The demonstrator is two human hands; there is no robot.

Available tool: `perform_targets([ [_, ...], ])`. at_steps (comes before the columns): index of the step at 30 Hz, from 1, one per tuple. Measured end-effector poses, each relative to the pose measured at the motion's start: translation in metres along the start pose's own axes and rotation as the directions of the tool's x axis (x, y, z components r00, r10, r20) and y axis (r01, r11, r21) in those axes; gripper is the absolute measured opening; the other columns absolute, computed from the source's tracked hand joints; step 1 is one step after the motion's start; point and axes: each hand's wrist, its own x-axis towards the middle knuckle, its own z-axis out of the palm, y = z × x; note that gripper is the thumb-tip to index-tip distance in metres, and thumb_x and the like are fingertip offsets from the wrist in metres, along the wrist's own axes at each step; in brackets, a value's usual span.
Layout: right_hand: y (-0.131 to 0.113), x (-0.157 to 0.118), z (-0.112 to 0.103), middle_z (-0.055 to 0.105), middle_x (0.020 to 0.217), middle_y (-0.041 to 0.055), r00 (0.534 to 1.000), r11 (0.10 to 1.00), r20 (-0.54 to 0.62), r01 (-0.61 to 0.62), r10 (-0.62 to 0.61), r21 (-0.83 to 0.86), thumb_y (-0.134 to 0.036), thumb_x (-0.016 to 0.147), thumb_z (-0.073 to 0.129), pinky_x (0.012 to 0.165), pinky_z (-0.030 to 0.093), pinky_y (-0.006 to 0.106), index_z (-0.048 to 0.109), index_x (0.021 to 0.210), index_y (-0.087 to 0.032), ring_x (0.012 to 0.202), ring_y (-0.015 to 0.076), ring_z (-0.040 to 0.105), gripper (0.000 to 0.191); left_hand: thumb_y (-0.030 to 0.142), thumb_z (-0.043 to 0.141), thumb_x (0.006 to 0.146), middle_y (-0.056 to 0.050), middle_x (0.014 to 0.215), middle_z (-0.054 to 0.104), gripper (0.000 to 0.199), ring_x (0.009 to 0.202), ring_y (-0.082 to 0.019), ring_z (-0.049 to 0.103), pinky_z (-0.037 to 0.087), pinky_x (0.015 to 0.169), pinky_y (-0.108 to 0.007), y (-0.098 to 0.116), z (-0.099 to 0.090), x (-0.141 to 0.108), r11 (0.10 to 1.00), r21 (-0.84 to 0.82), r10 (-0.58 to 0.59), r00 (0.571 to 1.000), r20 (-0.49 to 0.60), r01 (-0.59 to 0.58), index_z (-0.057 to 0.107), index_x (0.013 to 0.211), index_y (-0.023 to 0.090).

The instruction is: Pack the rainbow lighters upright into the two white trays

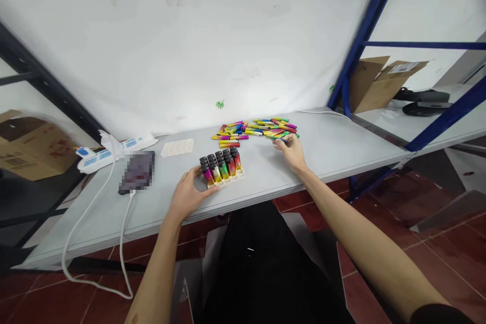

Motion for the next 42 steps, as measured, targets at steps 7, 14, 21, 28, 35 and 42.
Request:
perform_targets([
  [7, -0.005, -0.004, 0.002, 0.064, 0.071, -0.0001, 0.989, 0.996, 0.132, -0.063, 0.071, -0.061, -0.049, 0.071, 0.075, 0.059, 0.049, 0.028, 0.056, 0.083, -0.019, 0.058, 0.0131, 0.059, 0.037, 0.062, 0.074, 0.069, -0.014, 0.135, 0.06, 0.083, 0.125, -0.031, 0.057, 0.045, 0.104, -0.044, 0.002, -0.001, -0.001, 1.0, 0.016, -0.012, 1.0, 0.008, 0.012, 0.047, 0.135, 0.019],
  [14, 0.001, 0.001, -0.006, 0.066, 0.1, 0.0026, 0.996, 0.992, 0.094, 0.01, 0.002, -0.129, -0.04, 0.07, 0.075, 0.073, 0.047, 0.029, 0.063, 0.102, -0.019, 0.077, 0.0133, 0.057, 0.04, 0.061, 0.073, 0.07, -0.014, 0.134, 0.06, 0.081, 0.124, -0.031, 0.057, 0.045, 0.105, -0.043, 0.002, -0.002, -0.001, 1.0, 0.013, -0.01, 1.0, 0.016, 0.01, 0.047, 0.134, 0.018],
  [21, 0.001, 0.005, -0.009, 0.058, 0.069, -0.002, 0.985, 0.988, 0.099, -0.145, 0.14, 0.052, -0.047, 0.062, 0.082, 0.063, 0.045, 0.026, 0.063, 0.079, -0.017, 0.063, 0.0115, 0.052, 0.039, 0.061, 0.073, 0.071, -0.014, 0.135, 0.06, 0.082, 0.125, -0.031, 0.056, 0.044, 0.105, -0.044, 0.001, -0.002, -0.001, 1.0, 0.016, -0.007, 1.0, 0.016, 0.006, 0.046, 0.135, 0.018],
  [28, -0.004, 0.004, -0.007, 0.062, 0.074, 0.0015, 0.978, 0.97, 0.092, -0.199, 0.188, 0.141, -0.061, 0.074, 0.072, 0.064, 0.052, 0.029, 0.057, 0.084, -0.021, 0.066, 0.0158, 0.063, 0.044, 0.06, 0.073, 0.071, -0.013, 0.132, 0.061, 0.078, 0.123, -0.031, 0.057, 0.044, 0.104, -0.043, 0.002, -0.001, -0.001, 1.0, 0.02, 0.005, 1.0, 0.004, -0.005, 0.048, 0.133, 0.019],
  [35, -0.01, 0.001, -0.007, 0.049, 0.054, -0.0067, 0.975, 0.965, 0.115, -0.208, 0.191, 0.159, -0.058, 0.075, 0.072, 0.043, 0.035, 0.022, 0.043, 0.077, -0.024, 0.044, 0.0089, 0.043, 0.044, 0.061, 0.072, 0.072, -0.013, 0.131, 0.062, 0.078, 0.123, -0.031, 0.057, 0.045, 0.103, -0.043, 0.001, -0.002, -0.001, 0.999, 0.033, 0.007, 1.0, 0.004, -0.007, 0.048, 0.133, 0.02],
  [42, -0.011, -0.003, -0.005, 0.043, 0.056, -0.0096, 0.972, 0.977, 0.184, -0.169, 0.143, 0.132, -0.055, 0.078, 0.069, 0.042, 0.029, 0.021, 0.043, 0.084, -0.025, 0.045, 0.0077, 0.036, 0.039, 0.062, 0.072, 0.071, -0.013, 0.133, 0.061, 0.079, 0.124, -0.031, 0.056, 0.044, 0.104, -0.043, 0.001, -0.001, -0.001, 1.0, 0.028, -0.009, 1.0, 0.013, 0.008, 0.048, 0.133, 0.019],
])
